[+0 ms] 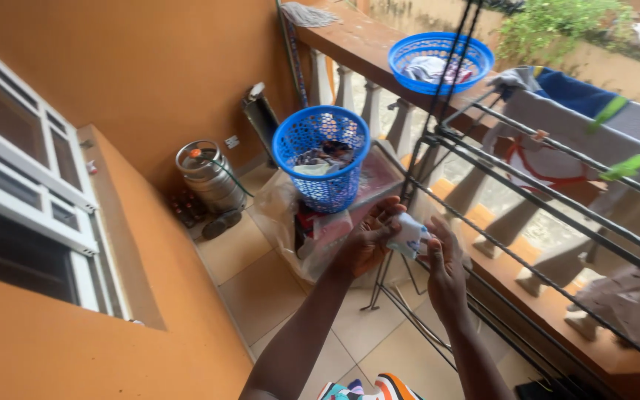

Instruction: Hanging wet laundry on a drying rack on a balcony using clothespins.

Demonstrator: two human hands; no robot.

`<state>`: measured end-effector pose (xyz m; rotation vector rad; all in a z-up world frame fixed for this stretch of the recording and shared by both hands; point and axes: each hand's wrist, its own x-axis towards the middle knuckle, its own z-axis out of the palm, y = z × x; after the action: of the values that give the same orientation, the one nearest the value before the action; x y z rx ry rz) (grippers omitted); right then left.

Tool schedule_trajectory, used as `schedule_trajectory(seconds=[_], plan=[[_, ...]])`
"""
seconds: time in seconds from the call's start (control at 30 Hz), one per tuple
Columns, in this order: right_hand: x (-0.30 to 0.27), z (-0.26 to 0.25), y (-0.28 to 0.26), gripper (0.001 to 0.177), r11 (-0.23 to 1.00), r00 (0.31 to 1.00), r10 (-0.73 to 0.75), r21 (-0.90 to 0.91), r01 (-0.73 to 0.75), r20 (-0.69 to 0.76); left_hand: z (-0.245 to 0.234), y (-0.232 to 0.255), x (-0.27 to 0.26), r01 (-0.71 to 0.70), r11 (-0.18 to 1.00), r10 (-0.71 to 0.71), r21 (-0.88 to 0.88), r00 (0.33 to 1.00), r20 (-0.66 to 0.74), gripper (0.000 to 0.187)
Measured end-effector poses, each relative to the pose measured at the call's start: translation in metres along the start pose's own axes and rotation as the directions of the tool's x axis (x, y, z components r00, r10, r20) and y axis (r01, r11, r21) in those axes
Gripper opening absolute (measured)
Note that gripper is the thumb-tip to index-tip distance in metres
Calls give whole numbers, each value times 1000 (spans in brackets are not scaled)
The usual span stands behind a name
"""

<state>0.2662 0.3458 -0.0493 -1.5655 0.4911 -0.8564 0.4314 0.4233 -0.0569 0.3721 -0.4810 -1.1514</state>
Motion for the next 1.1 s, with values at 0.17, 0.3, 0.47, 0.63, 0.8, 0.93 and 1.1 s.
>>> schedule_trajectory(seconds=[0.17,0.3,0.47,0.63,0.8,0.93,1.1], plan=[[11,39,28,51,996,987,-67,-51,76,149,-33,21,-19,-67,967,89,246,993,-77,49],[30,64,71,40,991,971,124,-66,-113,203,-70,26,-24,-91,846,237,525,947,-217,46],[75,90,106,28,938,937,276,155,-311,215,-120,31,-24,66,738,349,672,815,-463,42],[139,118,161,31,807,852,443,291,-514,278,-161,46,-9,248,801,218,546,728,-650,28],[204,142,198,34,714,771,540,301,-632,338,-198,73,29,239,814,228,530,707,-669,26],[274,155,272,40,591,684,604,347,-729,409,-231,91,62,174,825,269,537,716,-644,25],[340,182,286,47,404,648,645,539,-739,405,-239,116,89,169,821,298,546,688,-662,25]])
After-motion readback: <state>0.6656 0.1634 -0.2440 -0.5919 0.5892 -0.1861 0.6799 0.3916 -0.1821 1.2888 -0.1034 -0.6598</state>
